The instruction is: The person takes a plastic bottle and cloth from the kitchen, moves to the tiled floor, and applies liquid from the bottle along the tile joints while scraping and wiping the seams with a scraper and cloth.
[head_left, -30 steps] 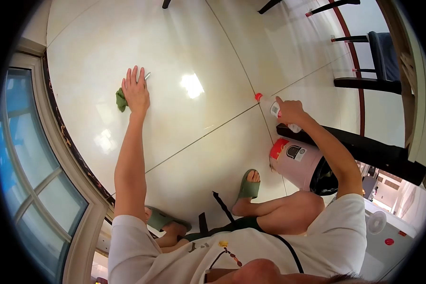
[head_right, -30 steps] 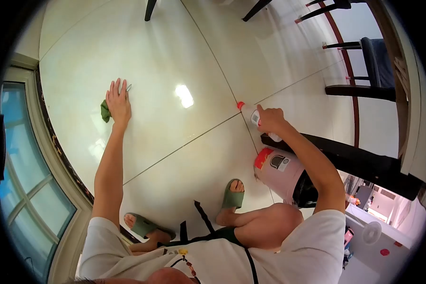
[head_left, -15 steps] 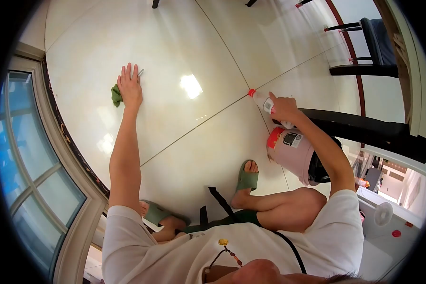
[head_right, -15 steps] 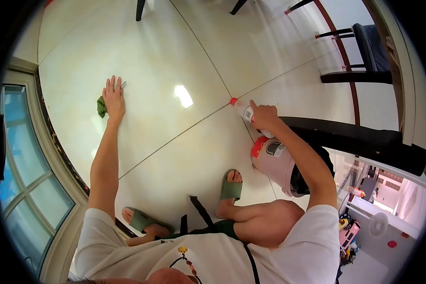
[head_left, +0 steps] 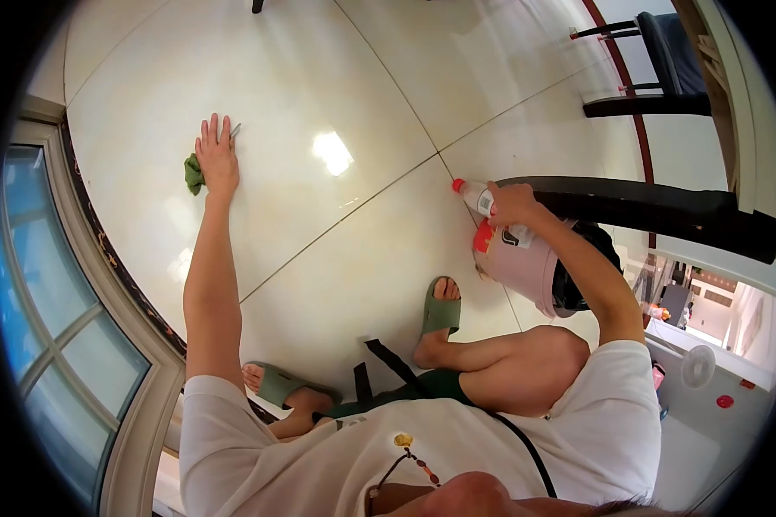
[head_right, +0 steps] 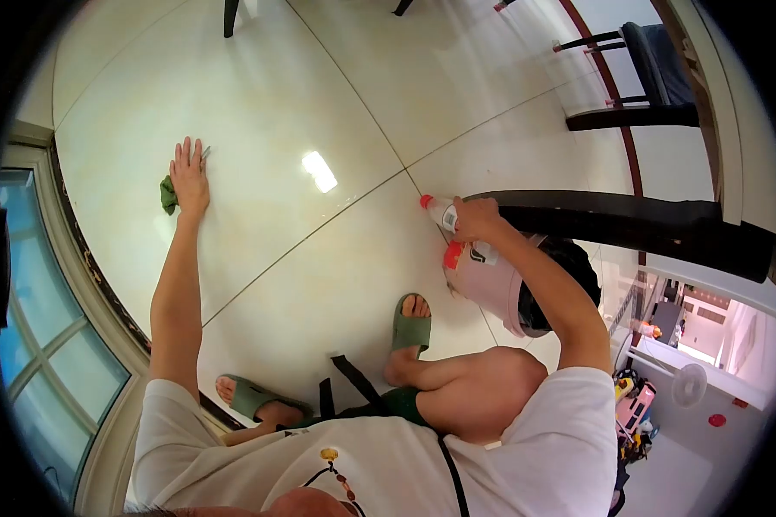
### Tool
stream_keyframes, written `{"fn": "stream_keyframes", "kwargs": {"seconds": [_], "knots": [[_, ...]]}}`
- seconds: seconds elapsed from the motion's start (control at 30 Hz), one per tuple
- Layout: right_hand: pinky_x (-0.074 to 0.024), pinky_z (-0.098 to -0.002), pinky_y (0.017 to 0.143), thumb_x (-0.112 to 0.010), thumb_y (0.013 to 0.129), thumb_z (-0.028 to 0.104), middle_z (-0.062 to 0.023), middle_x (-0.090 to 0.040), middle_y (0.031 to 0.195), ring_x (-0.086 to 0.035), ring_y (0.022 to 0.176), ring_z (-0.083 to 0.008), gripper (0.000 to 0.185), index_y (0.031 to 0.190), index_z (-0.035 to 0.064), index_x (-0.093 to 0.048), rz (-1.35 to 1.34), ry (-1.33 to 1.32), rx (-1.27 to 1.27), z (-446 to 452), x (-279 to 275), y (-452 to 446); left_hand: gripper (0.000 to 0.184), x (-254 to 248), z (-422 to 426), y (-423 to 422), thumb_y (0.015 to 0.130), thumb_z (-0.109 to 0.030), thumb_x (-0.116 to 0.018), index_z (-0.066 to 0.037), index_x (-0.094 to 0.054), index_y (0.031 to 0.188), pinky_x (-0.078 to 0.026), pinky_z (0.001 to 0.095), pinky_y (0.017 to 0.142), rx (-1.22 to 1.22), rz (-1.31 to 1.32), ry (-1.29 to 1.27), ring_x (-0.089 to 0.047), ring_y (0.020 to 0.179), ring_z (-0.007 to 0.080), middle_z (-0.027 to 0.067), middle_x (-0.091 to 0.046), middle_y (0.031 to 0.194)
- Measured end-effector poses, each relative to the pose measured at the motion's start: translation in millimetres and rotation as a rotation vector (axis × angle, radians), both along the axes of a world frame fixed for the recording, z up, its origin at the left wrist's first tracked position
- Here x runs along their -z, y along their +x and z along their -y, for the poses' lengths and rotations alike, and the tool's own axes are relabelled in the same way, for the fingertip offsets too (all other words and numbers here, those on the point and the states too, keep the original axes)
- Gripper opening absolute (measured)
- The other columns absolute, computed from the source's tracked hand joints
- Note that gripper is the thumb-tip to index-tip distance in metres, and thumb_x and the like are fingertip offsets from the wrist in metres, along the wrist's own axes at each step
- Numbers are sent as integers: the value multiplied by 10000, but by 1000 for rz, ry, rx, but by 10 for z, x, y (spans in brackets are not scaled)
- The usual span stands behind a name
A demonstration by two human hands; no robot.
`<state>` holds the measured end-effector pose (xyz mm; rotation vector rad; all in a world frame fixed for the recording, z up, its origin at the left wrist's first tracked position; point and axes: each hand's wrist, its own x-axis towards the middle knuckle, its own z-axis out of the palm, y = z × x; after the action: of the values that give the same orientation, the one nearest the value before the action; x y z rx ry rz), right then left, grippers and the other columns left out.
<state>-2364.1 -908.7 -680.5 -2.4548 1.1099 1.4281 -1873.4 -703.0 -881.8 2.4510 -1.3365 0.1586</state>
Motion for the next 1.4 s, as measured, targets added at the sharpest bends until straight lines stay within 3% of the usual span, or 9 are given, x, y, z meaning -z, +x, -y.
{"fn": "stream_keyframes", "kwargs": {"seconds": [0.17, 0.37, 0.47, 0.67, 0.77, 0.97, 1.1, 1.2, 1.4], "knots": [[-507, -459, 732, -691, 638, 386, -177, -665, 931, -654, 880, -350, 863, 1361, 55, -356, 102, -1, 167, -231, 75, -195, 418, -18, -50, -7, 968, -168, -470, -175, -437, 1384, -219, 460, 1118, 17, -24, 33, -254, 1393, 269, 45, -323, 1493], [-517, -462, 744, -686, 735, 456, -192, -610, 1131, -640, 890, -371, 971, 1481, 114, -167, 328, -67, 115, -672, 270, -936, 427, -38, -102, -23, 968, -170, -468, -187, -432, 1393, -230, 477, 1109, 51, -26, 20, -265, 1389, 284, 60, -331, 1492], [-513, -465, 750, -685, 740, 446, -195, -609, 1132, -632, 885, -383, 969, 1484, 117, -159, 323, -175, 280, -882, 194, -1307, 428, -9, -118, -14, 967, -172, -469, -186, -432, 1394, -229, 473, 1110, 63, -3, 24, -266, 1389, 285, 63, -334, 1489], [-497, -474, 792, -671, 763, 444, -171, -540, 1243, -576, 1036, -356, 886, 1464, 133, -227, 409, -226, 201, -1310, 226, -2366, 442, -8, -149, 6, 962, -154, -472, -170, -426, 1401, -240, 481, 1095, 147, 16, -34, -287, 1374, 322, 93, -343, 1484], [-474, -496, 847, -691, 763, 407, -150, -485, 1320, -517, 1144, -344, 860, 1453, 148, -247, 388, -78, 270, -1612, 221, -2847, 442, -109, -190, -9, 966, -138, -458, -155, -419, 1406, -245, 475, 1093, 198, -26, -17, -299, 1362, 348, 124, -342, 1479], [-436, -507, 917, -719, 750, 370, -119, -429, 1386, -455, 1234, -332, 886, 1460, 165, -230, 338, -176, 420, -2130, 219, -3591, 438, -131, -210, 27, 974, -113, -417, -142, -411, 1411, -245, 446, 1100, 246, -53, 25, -275, 1376, 343, 141, -315, 1491], [-483, -483, 854, -710, 756, 389, -133, -450, 1357, -471, 1214, -340, 921, 1481, 168, -188, 242, -87, 600, -2125, 264, -3449, 425, -168, -195, -9, 984, -121, -391, -126, -414, 1408, -258, 435, 1095, 223, -74, 73, -255, 1385, 343, 140, -308, 1496], [-505, -468, 812, -702, 760, 403, -151, -468, 1323, -493, 1178, -355, 927, 1488, 170, -178, 372, -138, 484, -2121, 337, -3314, 423, -146, -196, 11, 985, -123, -389, -122, -414, 1408, -261, 435, 1093, 240, -66, 62, -257, 1383, 346, 144, -311, 1494], [-474, -460, 892, -678, 785, 401, -183, -497, 1275, -516, 1128, -388, 882, 1480, 140, -202, 377, -156, 486, -1986, 290, -3036, 426, -66, -201, 71, 984, -133, -393, -123, -410, 1410, -260, 436, 1093, 257, -40, 50, -264, 1378, 356, 147, -313, 1493]]}}
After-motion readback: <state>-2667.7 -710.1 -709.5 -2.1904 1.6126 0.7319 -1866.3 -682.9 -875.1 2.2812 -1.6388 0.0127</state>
